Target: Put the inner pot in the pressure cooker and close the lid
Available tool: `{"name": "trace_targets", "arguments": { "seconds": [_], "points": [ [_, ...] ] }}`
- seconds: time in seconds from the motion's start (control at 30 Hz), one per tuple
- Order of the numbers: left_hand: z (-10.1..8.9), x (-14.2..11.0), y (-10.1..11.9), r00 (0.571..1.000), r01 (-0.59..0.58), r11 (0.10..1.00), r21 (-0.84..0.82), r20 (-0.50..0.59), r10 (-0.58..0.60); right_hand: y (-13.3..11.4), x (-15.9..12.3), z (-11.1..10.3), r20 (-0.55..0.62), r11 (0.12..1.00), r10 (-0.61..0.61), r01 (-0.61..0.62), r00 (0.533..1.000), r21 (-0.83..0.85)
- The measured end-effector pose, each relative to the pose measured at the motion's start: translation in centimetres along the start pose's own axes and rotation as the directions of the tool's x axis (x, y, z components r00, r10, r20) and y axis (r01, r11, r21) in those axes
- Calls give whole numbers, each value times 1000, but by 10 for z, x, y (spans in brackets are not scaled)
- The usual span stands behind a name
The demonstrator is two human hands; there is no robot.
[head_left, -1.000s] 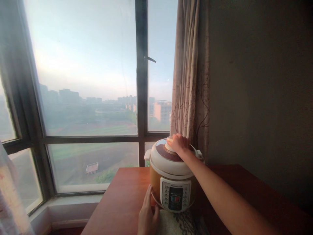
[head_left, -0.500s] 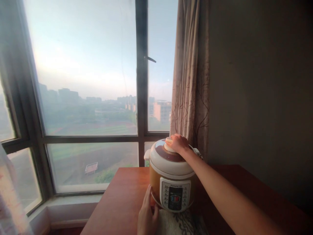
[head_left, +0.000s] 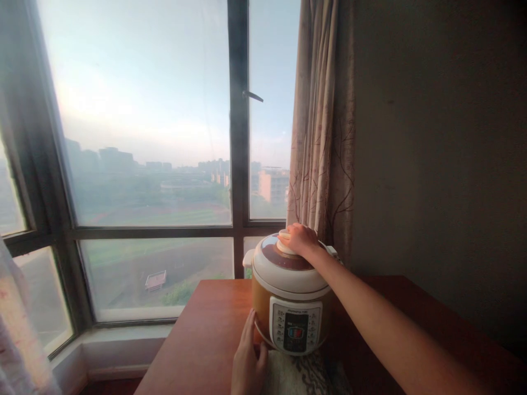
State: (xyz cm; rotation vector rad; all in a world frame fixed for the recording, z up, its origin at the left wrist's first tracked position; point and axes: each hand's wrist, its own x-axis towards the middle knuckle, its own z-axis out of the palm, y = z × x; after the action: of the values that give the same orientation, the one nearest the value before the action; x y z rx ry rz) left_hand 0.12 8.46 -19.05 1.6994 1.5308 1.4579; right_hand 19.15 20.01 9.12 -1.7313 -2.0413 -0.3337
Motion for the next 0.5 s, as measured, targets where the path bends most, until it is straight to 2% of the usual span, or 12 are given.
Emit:
{"name": "trace_targets", "arguments": {
  "seconds": [0.17,0.5],
  "points": [
    [0,0,-3,1000,-9,1000,24,1,9,-1,-3,3,-17,1000,27,-26,999,8],
    [-2,-1,3,1000,-19,997,71,-17,21,4,0,3,-21,1000,4,-3,1000,27]
  ]
}}
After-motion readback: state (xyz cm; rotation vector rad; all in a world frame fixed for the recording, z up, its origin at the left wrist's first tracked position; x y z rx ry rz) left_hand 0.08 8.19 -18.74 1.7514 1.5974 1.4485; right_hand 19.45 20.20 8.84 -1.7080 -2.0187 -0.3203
